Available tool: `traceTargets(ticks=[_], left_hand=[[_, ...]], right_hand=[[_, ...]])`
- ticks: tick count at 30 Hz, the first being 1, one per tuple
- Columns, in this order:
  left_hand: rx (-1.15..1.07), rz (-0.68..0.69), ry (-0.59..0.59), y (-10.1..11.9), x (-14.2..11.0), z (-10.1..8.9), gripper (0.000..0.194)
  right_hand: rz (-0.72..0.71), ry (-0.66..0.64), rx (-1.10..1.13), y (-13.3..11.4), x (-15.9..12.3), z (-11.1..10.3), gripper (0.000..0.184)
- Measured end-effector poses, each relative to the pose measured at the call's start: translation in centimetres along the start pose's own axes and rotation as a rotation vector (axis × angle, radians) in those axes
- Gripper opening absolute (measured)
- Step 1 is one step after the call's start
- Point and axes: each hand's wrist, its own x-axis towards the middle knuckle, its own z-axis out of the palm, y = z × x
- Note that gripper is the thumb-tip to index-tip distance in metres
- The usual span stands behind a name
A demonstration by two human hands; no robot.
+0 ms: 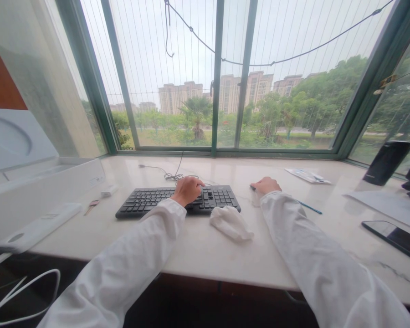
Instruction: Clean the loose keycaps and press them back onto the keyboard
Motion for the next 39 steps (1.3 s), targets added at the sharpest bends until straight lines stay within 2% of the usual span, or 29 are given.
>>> traceTargets(ticks=[5,9,13,16,20,24,29,34,36,39], left_hand=[[-0.032,0.019,0.04,-0.1,0.0,-0.1,0.04],[-0.092,0.041,0.112,0.5,-0.3,-0.2,0.037],[-0.152,0.078,0.182,2.0,-0.8,-0.4,0.031],[-0.18,0.082,0.185,2.9,-1.1,-0.5,0.044],[-0.188,0.068,0.178,3.0,-1.1,-0.5,0.031],[-0.193,0.042,0.18,2.9,-1.1,-0.7,0.027],[-0.253,0.078,0.162,3.1,-1.1,-1.2,0.017],[-0.319,0.088,0.194,2.9,-1.0,-1.2,0.014],[-0.339,0.111,0.198,2.9,-1.0,-1.1,0.015],[-0.348,0.131,0.21,2.9,-0.9,-1.0,0.016]], right_hand=[[-0.001,0.016,0.115,-0.6,0.1,-1.0,0.042],[-0.087,-0.015,0.351,-3.1,-1.5,-1.5,0.046],[-0.285,-0.239,0.593,-6.9,-5.2,-0.9,0.047],[-0.401,-0.426,0.659,-8.9,-7.8,-0.2,0.046],[-0.44,-0.573,0.715,-9.5,-9.1,0.2,0.055],[-0.445,-0.63,0.782,-9.2,-9.0,0.3,0.063],[-0.539,-0.495,0.594,-9.2,-8.7,-0.5,0.057],[-0.726,-0.347,0.353,-8.9,-9.0,-3.0,0.052],[-0.827,-0.418,0.247,-8.5,-9.8,-4.0,0.048],[-0.959,-0.7,0.073,-7.7,-11.6,-4.4,0.042]])
